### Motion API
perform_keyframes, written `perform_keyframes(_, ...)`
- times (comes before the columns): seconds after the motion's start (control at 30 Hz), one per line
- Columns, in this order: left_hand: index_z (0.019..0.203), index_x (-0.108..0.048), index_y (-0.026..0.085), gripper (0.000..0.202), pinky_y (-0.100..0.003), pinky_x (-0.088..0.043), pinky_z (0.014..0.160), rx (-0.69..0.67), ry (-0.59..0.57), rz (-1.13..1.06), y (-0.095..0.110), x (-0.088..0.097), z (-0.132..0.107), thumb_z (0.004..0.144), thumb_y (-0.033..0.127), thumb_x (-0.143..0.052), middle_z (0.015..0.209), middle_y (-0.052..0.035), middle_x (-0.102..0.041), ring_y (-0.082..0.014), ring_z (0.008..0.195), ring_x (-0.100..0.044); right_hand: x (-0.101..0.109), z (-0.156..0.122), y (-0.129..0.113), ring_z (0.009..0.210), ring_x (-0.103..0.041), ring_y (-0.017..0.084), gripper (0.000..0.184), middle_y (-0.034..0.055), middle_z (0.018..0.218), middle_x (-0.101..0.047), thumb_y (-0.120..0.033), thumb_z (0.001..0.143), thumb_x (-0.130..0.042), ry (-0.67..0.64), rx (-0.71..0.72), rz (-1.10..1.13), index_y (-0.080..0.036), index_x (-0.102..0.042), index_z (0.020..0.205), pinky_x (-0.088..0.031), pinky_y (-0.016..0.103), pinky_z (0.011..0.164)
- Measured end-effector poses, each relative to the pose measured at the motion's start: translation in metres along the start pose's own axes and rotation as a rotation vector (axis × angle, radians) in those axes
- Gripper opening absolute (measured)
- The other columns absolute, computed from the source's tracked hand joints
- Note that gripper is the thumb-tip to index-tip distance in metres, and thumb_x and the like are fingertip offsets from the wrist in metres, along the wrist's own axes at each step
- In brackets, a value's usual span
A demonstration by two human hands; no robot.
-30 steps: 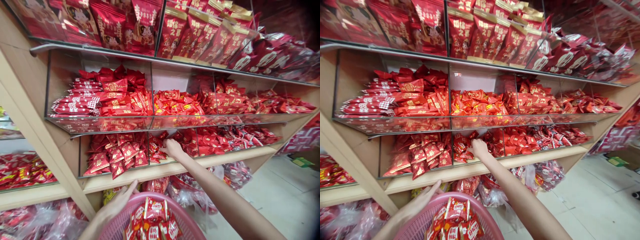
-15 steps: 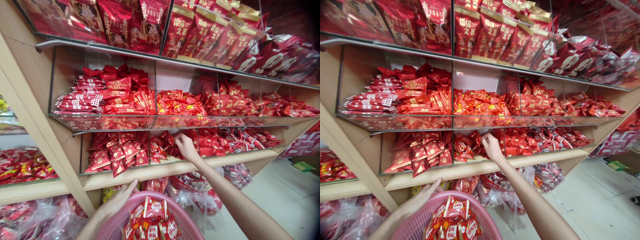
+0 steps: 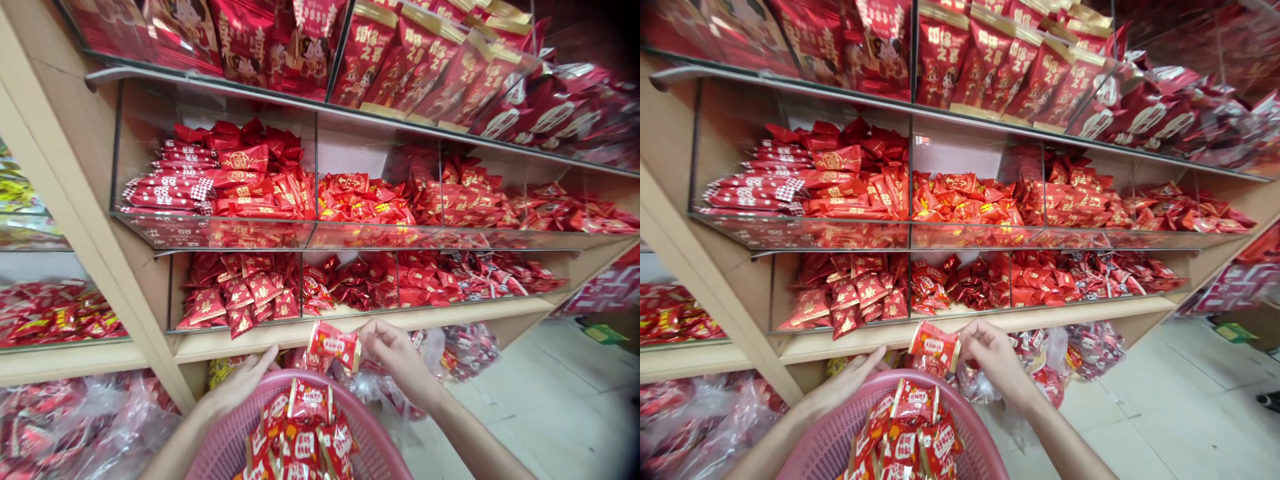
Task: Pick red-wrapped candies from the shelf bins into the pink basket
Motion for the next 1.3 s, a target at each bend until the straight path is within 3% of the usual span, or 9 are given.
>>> perform_keyframes(0.17, 0.116, -0.059, 0.017, 0.04, -0.031, -0.046, 0.086, -0.28, 0.055, 0.109, 0.001, -0.006, -0.008, 0.083, 0.033, -0.045, 0.103, -0.005, -0.069, -0.0192, 0.093, -0.062, -0.026, -0.022, 0.034, 0.056, -0.054, 0.01, 0.025, -0.0014, 0.061, -0.06, -0.037, 0.077, -0.066, -0.043, -0.128, 0.092, -0.017, -0.056, 0.067, -0.044, 0.023, 0.057)
perform_keyframes(0.27, 0.14, -0.036, 0.027, 0.061, -0.029, -0.049, 0.078, -0.384, 0.083, 0.373, 0.001, -0.01, -0.016, 0.08, 0.025, -0.048, 0.112, -0.0024, -0.067, -0.0166, 0.082, -0.064, -0.037, -0.023, 0.055, 0.053, -0.053, 0.01, 0.023, -0.0026, 0.06, -0.059, -0.032, 0.076, -0.067, -0.001, -0.218, 0.246, -0.017, -0.053, 0.067, -0.044, 0.023, 0.057)
perform_keyframes(0.4, 0.147, -0.009, 0.035, 0.078, -0.027, -0.051, 0.082, -0.509, 0.162, 0.509, 0.003, -0.01, -0.025, 0.081, 0.022, -0.049, 0.132, -0.0007, -0.055, -0.0178, 0.098, -0.064, -0.045, -0.022, 0.068, 0.051, -0.05, 0.008, 0.023, -0.0042, 0.057, -0.055, -0.03, 0.072, -0.068, 0.04, -0.238, 0.317, -0.018, -0.05, 0.064, -0.044, 0.022, 0.054)
perform_keyframes(0.67, 0.143, -0.028, 0.028, 0.054, -0.033, -0.055, 0.084, -0.94, 0.388, 0.916, 0.011, -0.012, -0.029, 0.092, 0.028, -0.044, 0.128, -0.0053, -0.059, -0.0193, 0.103, -0.064, -0.041, -0.023, 0.066, 0.05, -0.051, 0.008, 0.023, -0.0054, 0.056, -0.054, -0.029, 0.068, -0.072, 0.085, -0.283, 0.406, -0.018, -0.052, 0.065, -0.047, 0.021, 0.055)
perform_keyframes(0.83, 0.118, -0.056, 0.018, 0.029, -0.027, -0.056, 0.076, -1.152, 0.431, 0.986, 0.025, -0.014, -0.034, 0.094, 0.026, -0.041, 0.109, -0.0068, -0.068, -0.0164, 0.093, -0.066, -0.039, -0.024, 0.073, 0.051, -0.055, 0.009, 0.026, -0.0049, 0.057, -0.055, -0.03, 0.068, -0.075, 0.054, -0.316, 0.468, -0.017, -0.052, 0.067, -0.047, 0.021, 0.055)
perform_keyframes(0.93, 0.105, -0.059, 0.017, 0.023, -0.024, -0.053, 0.071, -1.105, 0.337, 0.847, 0.029, -0.016, -0.035, 0.095, 0.024, -0.04, 0.093, -0.0046, -0.068, -0.0135, 0.081, -0.065, -0.039, -0.025, 0.077, 0.057, -0.062, 0.013, 0.028, -0.0002, 0.061, -0.061, -0.037, 0.074, -0.072, 0.015, -0.31, 0.423, -0.016, -0.055, 0.07, -0.047, 0.021, 0.054)
perform_keyframes(1.1, 0.073, -0.056, 0.018, 0.032, -0.02, -0.041, 0.057, -0.655, 0.121, 0.42, 0.03, -0.023, -0.034, 0.096, 0.033, -0.038, 0.065, 0.003, -0.053, -0.0091, 0.06, -0.049, -0.038, -0.026, 0.077, 0.057, -0.064, 0.014, 0.037, 0.0062, 0.07, -0.067, -0.049, 0.078, -0.066, 0.004, -0.283, 0.326, -0.013, -0.057, 0.073, -0.047, 0.022, 0.054)
perform_keyframes(1.2, 0.079, -0.059, 0.018, 0.034, -0.02, -0.042, 0.059, -0.436, -0.031, 0.139, 0.035, -0.029, -0.036, 0.093, 0.042, -0.039, 0.07, 0.0027, -0.056, -0.0102, 0.064, -0.05, -0.039, -0.027, 0.075, 0.057, -0.065, 0.014, 0.039, 0.0052, 0.068, -0.067, -0.052, 0.078, -0.065, 0.015, -0.276, 0.303, -0.014, -0.056, 0.073, -0.048, 0.022, 0.055)
perform_keyframes(1.3, 0.085, -0.061, 0.018, 0.034, -0.022, -0.046, 0.064, -0.352, -0.112, -0.036, 0.04, -0.03, -0.042, 0.09, 0.046, -0.042, 0.078, 0.001, -0.06, -0.0121, 0.071, -0.053, -0.039, -0.029, 0.073, 0.057, -0.065, 0.015, 0.042, 0.0045, 0.066, -0.067, -0.055, 0.077, -0.064, 0.017, -0.271, 0.244, -0.014, -0.057, 0.072, -0.049, 0.023, 0.055)
Point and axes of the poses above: each hand's wrist, its own z-axis towards the middle knuckle, its own x-axis out of the back of the hand, y = z × x, the point moved 2 cm from there along z, towards the middle knuckle
